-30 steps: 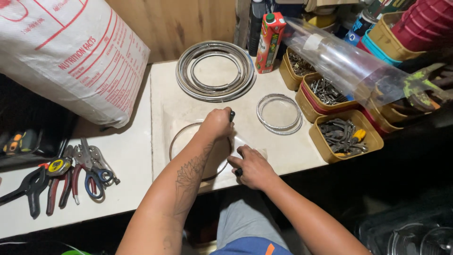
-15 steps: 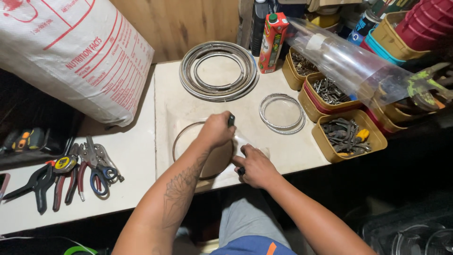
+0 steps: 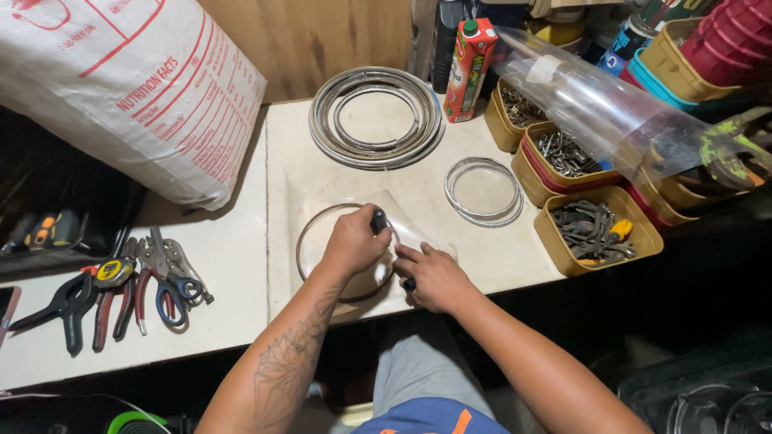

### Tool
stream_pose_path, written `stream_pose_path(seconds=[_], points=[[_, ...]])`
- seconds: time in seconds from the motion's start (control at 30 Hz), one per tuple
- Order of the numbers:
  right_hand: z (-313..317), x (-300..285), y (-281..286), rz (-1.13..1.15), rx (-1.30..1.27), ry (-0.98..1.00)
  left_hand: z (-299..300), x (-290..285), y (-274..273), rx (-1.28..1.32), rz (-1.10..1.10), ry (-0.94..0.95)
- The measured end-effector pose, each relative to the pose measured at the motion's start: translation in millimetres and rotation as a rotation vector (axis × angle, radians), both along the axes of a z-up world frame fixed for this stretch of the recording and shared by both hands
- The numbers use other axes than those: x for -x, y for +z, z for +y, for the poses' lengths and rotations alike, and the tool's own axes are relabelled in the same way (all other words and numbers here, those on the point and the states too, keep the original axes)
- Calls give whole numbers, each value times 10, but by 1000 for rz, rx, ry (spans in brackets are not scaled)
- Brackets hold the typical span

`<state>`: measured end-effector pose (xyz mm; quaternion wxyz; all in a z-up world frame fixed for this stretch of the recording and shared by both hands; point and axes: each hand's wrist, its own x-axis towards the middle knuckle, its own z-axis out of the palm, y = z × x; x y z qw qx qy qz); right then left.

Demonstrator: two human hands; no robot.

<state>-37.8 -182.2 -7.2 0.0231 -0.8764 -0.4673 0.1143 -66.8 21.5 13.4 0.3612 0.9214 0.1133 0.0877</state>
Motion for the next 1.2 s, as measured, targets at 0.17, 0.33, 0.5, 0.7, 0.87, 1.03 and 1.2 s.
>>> stream_pose_path(seconds=[0.17,0.33,0.5,0.7,0.87,1.03,1.2], points=[[67,-150,-191,10,69,7,16,204,23,65,-146,66],[138,-325,-137,60,83,-12,-87,412,-104,41,-418,88],[159,-573,-288,110,58,-30,-314,665,-215,15,-644,55],[122,-629,-214,258,-14,-50,-449,693,-503,62,-637,-27],[130,-606,-115,361,-102,-89,-514,634,-585,-64,-615,-8],[106,-716,-284,348,-99,-82,-541,548,-676,-121,-629,-47],[92,-726,-311,339,-99,-65,-513,478,-866,-176,-622,-52]])
